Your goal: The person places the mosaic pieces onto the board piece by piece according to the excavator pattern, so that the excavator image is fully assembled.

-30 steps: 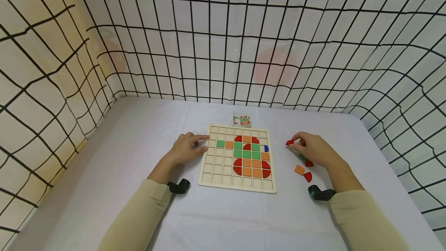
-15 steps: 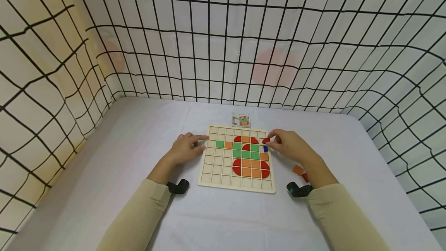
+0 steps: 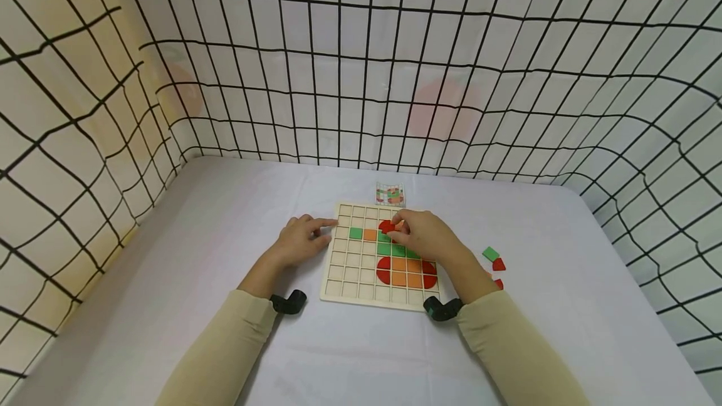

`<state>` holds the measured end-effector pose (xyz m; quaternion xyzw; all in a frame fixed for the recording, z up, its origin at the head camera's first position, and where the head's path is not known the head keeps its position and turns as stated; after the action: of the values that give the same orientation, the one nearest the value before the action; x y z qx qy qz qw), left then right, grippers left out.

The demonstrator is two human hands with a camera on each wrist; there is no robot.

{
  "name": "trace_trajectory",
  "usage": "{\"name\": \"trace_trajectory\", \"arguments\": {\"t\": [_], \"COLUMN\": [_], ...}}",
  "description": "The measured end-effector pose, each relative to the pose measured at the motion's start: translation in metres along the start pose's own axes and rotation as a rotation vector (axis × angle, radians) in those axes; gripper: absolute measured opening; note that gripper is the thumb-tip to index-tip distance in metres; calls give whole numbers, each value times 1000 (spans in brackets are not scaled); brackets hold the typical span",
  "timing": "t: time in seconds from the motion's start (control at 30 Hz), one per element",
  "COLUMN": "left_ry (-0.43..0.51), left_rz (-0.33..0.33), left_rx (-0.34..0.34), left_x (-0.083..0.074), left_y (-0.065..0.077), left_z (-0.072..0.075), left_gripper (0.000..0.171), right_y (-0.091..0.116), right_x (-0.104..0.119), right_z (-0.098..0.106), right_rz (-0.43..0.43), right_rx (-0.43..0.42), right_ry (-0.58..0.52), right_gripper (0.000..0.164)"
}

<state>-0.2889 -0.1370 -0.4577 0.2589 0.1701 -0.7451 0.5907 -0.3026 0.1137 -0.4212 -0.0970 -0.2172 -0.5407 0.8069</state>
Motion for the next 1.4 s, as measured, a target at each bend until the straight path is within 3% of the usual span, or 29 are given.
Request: {"name": "trace_trajectory", "arguments": {"t": [0.33, 0.77, 1.0, 1.4], "left_ry": [-16, -12, -8, -18], "left_rz": [5, -19, -18, -18], "left_rx": [-3, -7, -2, 2], "left_x": [1, 2, 2, 1], "left_y": [-2, -2, -1, -1], "left_z": [1, 2, 1, 1], "left_gripper": [41, 40, 41, 41], "right_y": [-16, -39, -42, -41], "right_x": [37, 71, 75, 69], "right_z": [-19, -44, -49, -47], "right_rz": [74, 66, 44, 79], "right_rx": [8, 27, 35, 22], "right_ry": [20, 119, 129, 86], "right_gripper": [32, 34, 31, 25]}}
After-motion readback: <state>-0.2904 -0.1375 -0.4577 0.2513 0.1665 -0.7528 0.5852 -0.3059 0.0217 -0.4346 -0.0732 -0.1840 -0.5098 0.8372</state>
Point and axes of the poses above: each hand's wrist, its own y-axis away from the middle knuckle, its own z-axis out of the back of the hand, x = y × z, the point moved 6 cm from there along -y, towards the middle knuckle, and after that the axes turned 1 degree about -y, right-handed, at the moved point
